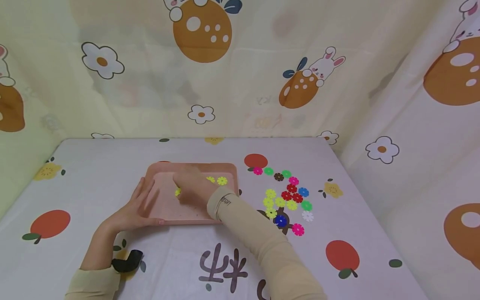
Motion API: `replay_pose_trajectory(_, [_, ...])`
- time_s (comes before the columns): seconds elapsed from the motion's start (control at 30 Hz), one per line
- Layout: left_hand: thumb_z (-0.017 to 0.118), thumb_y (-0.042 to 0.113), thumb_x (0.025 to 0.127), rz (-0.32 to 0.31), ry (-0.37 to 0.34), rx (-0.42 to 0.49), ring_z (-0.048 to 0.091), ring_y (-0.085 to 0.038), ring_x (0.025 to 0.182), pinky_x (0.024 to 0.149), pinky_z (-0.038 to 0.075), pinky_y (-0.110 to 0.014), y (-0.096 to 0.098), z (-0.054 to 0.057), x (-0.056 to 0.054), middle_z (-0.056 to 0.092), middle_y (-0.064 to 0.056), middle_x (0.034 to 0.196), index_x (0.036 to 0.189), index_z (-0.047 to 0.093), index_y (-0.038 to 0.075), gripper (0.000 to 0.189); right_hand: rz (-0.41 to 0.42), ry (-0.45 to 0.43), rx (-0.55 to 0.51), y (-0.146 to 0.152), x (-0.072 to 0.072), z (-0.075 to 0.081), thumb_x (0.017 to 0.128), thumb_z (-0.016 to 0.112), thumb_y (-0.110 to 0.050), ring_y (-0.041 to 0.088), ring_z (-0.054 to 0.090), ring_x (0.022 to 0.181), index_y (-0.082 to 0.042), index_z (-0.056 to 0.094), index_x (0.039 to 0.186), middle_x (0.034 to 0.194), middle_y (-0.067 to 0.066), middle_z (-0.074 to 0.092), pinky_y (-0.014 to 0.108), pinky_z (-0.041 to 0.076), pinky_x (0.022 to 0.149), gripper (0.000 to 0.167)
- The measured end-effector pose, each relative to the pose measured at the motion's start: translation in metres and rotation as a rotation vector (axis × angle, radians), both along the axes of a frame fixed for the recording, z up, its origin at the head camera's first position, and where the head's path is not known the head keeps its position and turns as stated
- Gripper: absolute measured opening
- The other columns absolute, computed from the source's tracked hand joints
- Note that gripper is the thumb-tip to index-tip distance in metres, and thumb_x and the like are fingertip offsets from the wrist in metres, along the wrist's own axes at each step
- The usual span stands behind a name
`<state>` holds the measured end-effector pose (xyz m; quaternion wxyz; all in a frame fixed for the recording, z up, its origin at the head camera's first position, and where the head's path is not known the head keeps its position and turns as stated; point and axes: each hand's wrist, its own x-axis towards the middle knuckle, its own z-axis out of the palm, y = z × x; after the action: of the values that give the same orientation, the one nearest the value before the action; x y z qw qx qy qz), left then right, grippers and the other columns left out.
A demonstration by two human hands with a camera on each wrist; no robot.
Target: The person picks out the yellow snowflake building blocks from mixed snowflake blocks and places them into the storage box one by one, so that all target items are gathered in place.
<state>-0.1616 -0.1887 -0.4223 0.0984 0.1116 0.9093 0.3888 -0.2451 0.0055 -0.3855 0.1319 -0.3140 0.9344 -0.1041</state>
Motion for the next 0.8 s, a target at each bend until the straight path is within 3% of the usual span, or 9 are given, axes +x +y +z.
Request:
replay_pose_trajectory(0.53, [0.079, 0.047, 0.064, 0.0, -0.006, 0.009, -0.003, -0.045, 0.134, 0.097, 0.018, -0.066, 0.0, 0.001, 0.0, -0.018, -0.017, 0.149, 0.148, 0.0, 0.02, 0.118, 0.075, 0.073, 0.051, 0.0, -0.002, -0.001, 0.077, 0.071, -0.018, 0.013, 0.045, 0.064, -0.016, 0.052, 0.068, 0.056, -0.003, 0.043, 0.022, 0.038, 0.057, 0.021])
replay_pose_trajectory(0.67, [0.079, 0.047, 0.064, 0.001, -0.013, 0.007, -0.003, -0.045, 0.134, 0.097, 0.018, -0.066, 0.0, 0.001, 0.0, -0.019, -0.017, 0.149, 0.148, 0.0, 0.02, 0.119, 0.037, 0.015, -0.001, 0.003, 0.001, 0.002, 0.077, 0.071, -0.017, 0.013, 0.047, 0.066, -0.016, 0.053, 0.07, 0.059, -0.004, 0.046, 0.022, 0.04, 0.058, 0.02])
replay_pose_trajectory(0.8, [0.079, 0.048, 0.064, 0.001, -0.022, 0.01, -0.003, -0.045, 0.134, 0.097, 0.018, -0.066, 0.0, 0.001, 0.0, -0.019, -0.017, 0.149, 0.148, 0.001, 0.02, 0.119, -0.03, -0.066, -0.075, 0.008, 0.001, 0.004, 0.077, 0.072, -0.018, 0.012, 0.049, 0.073, -0.017, 0.055, 0.077, 0.073, -0.005, 0.055, 0.023, 0.044, 0.063, 0.017])
